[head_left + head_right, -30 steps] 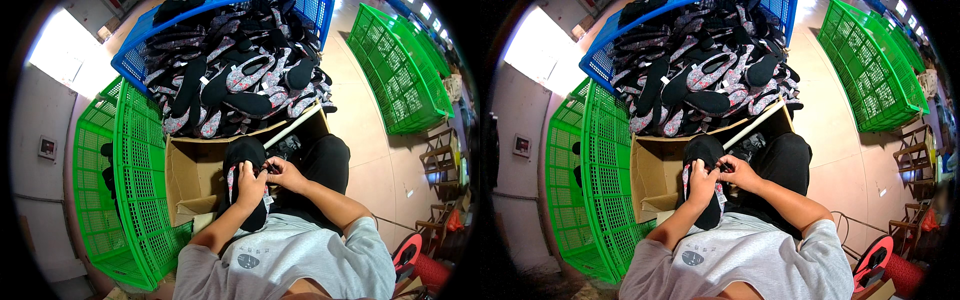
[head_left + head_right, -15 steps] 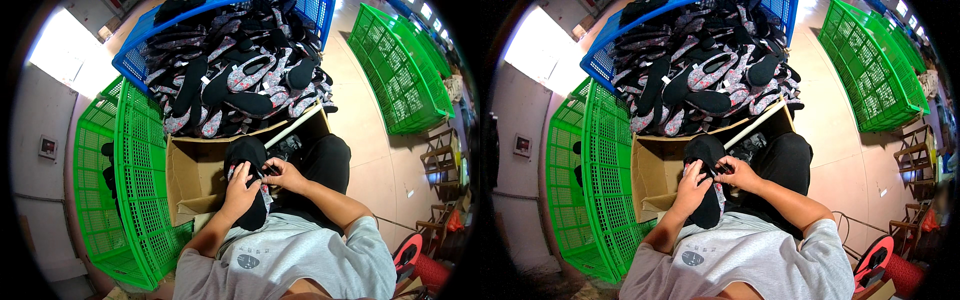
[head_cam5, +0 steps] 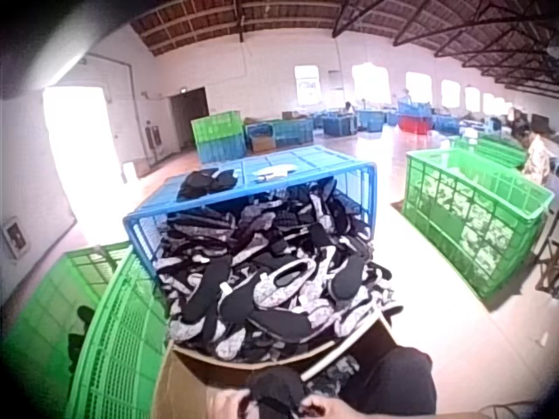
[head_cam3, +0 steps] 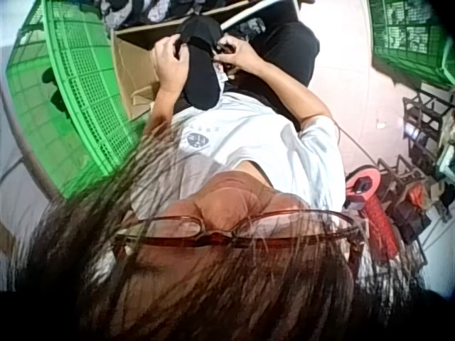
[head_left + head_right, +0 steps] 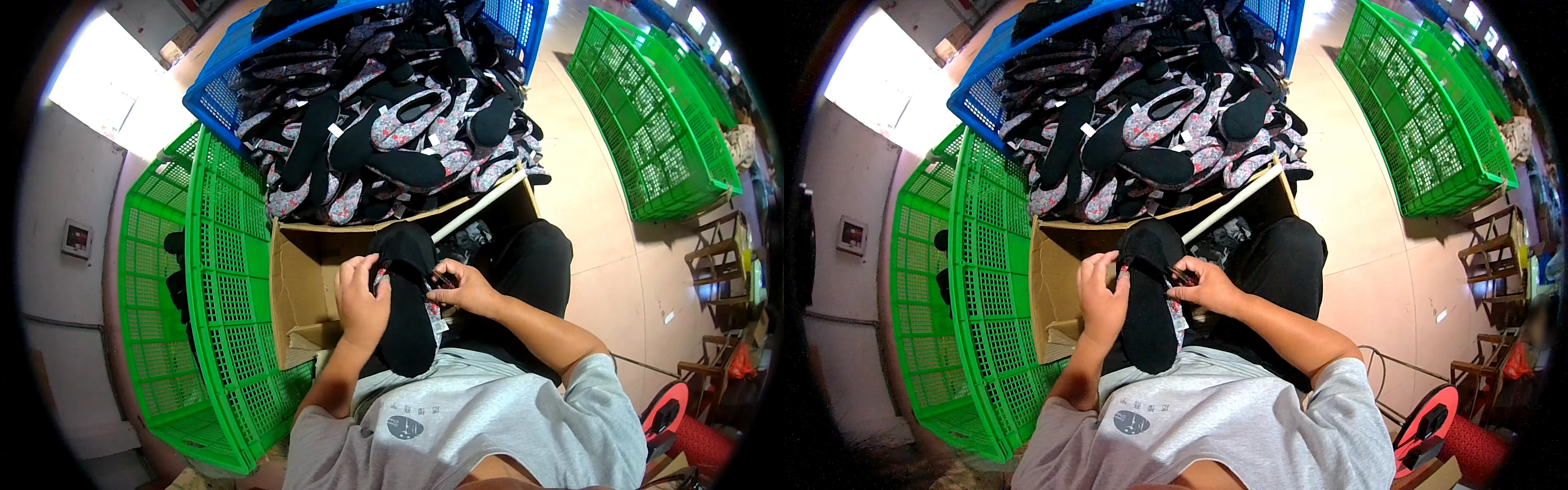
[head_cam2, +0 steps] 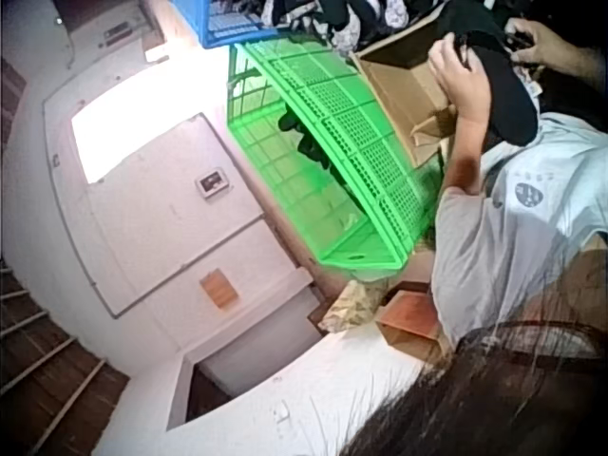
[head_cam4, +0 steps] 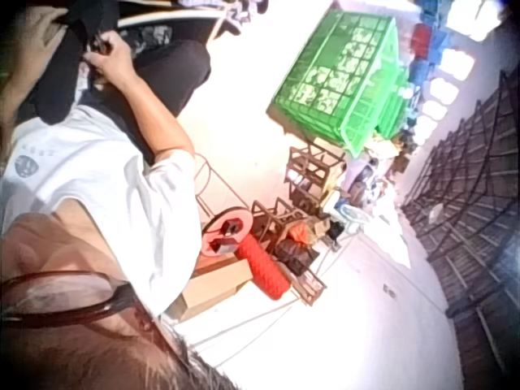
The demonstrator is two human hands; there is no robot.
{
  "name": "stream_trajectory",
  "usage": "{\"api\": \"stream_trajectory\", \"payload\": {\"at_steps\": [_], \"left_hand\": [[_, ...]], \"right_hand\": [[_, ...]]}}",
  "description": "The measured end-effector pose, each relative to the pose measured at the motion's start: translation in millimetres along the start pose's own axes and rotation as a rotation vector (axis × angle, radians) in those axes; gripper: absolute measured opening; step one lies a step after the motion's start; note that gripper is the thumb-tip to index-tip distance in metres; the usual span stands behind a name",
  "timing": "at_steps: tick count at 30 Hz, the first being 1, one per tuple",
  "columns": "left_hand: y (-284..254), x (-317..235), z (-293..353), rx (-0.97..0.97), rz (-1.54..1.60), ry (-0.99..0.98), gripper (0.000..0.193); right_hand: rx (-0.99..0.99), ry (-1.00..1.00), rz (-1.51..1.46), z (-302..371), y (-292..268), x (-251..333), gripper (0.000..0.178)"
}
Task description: The person sits on a chair and assembles floral-patterned slippers by hand. They pick up a slipper upper and a black sole from a blue crate, align the parts, and press them together to attach them. The person handles the items one at a time, inspecting the fit before placing the finished slipper into a cardboard box on their lap.
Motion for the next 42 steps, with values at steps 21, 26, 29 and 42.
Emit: {"api": "stream_trajectory", "payload": {"at_steps": [21, 26, 29, 42], "left_hand": [[37, 73, 18, 0.432, 1.097, -0.607, 0.027], [42, 77, 25, 0.41, 1.161, -0.594, 0.029], [39, 68, 23, 0.325, 1.208, -0.668, 0.029], [39, 72, 33, 0.133, 0.887, -0.52, 0.028]], "right_hand": [[-0.031, 0.122, 0.018, 5, 2, -25, 0.024], [-0.036, 0.107, 0.073, 6, 0, -30, 0.026], [-0.036, 0.131, 0.079, 7, -1, -27, 0.027], [0.021, 0.171, 0.116, 8, 0, -26, 0.02]]}}
Point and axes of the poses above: each hand's wrist, its own z-axis away from the middle knuckle, its own y-axis out of the palm, x = y × z, the point moved 5 cm from there along -z, towards the middle knuckle, and after that the axes turned 2 degrees about z, right-handed, at the moved point
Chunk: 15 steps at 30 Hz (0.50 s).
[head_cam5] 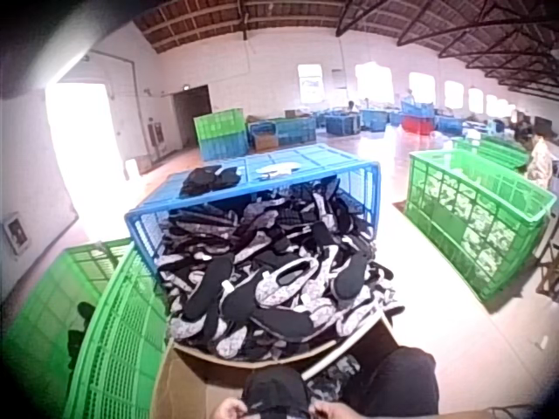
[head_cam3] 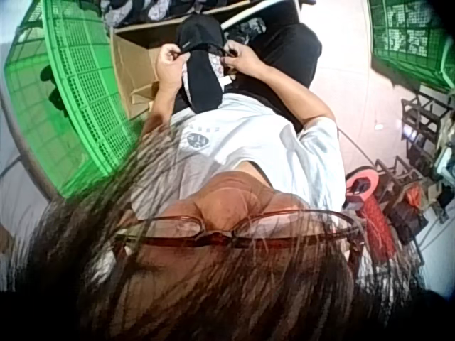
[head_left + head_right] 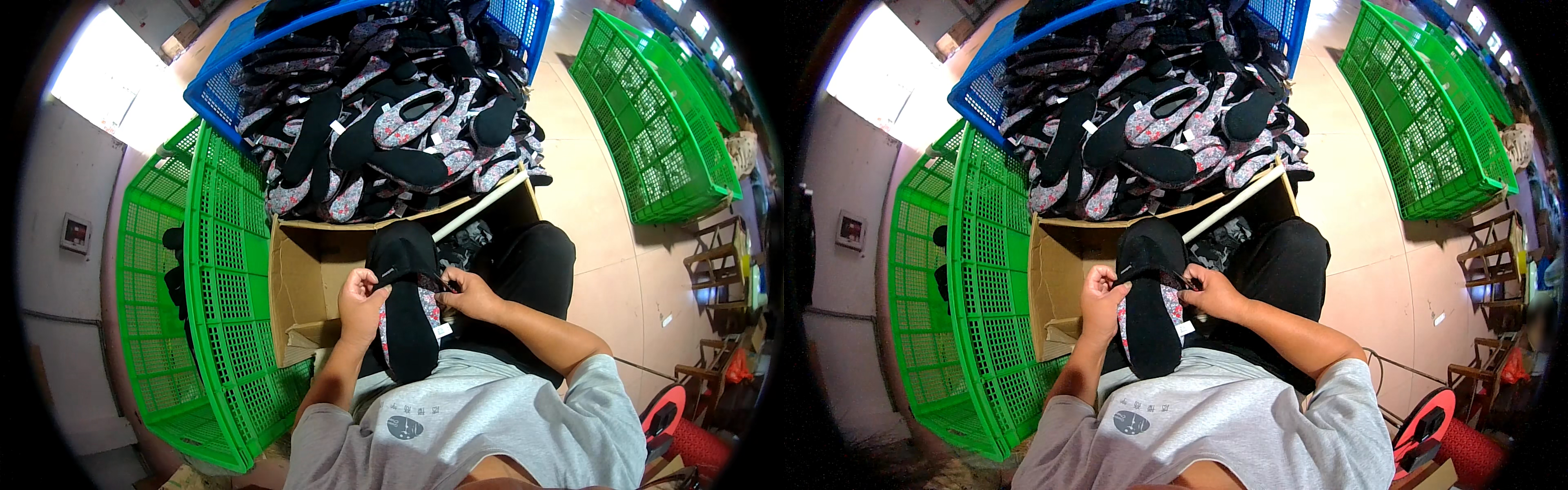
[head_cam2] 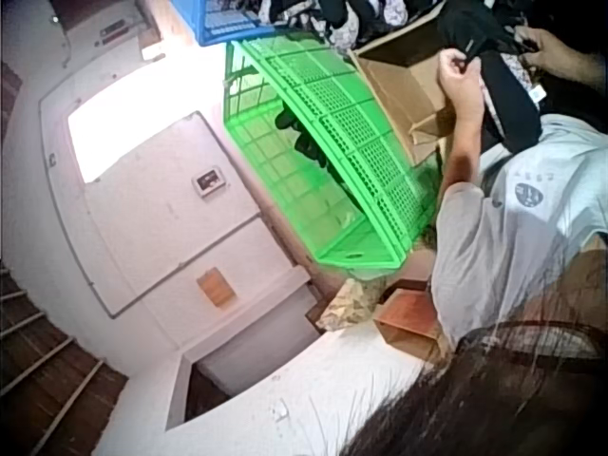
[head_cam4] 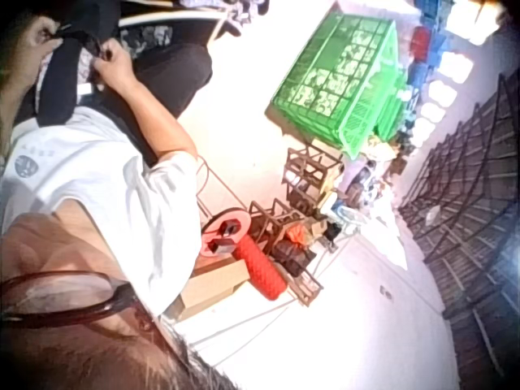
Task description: The person sits on a chair and assembles floral-patterned slippers by hand. They pick up a slipper upper and a black sole from a blue crate, align the parts, and press them together to attach them. The person handles the items one at a time, inspecting the fit before placing the finished slipper into a cardboard box on their lap.
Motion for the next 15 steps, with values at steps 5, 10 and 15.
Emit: {"api": "stream_trajectory", "payload": {"at_steps": [5, 10, 15], "left_hand": [[1, -14, 10, -0.118, -0.348, 0.202, 0.031], [-6, -5, 10, -0.224, -0.387, 0.23, 0.032], [5, -19, 8, -0.171, -0.599, 0.337, 0.039]], "right_hand": [[0.017, 0.018, -0.054, 2, 0, 3, 0.02], [-0.042, -0.118, 0.009, 3, -3, 7, 0.015], [-0.046, -0.066, -0.015, 2, -4, 7, 0.017]]}}
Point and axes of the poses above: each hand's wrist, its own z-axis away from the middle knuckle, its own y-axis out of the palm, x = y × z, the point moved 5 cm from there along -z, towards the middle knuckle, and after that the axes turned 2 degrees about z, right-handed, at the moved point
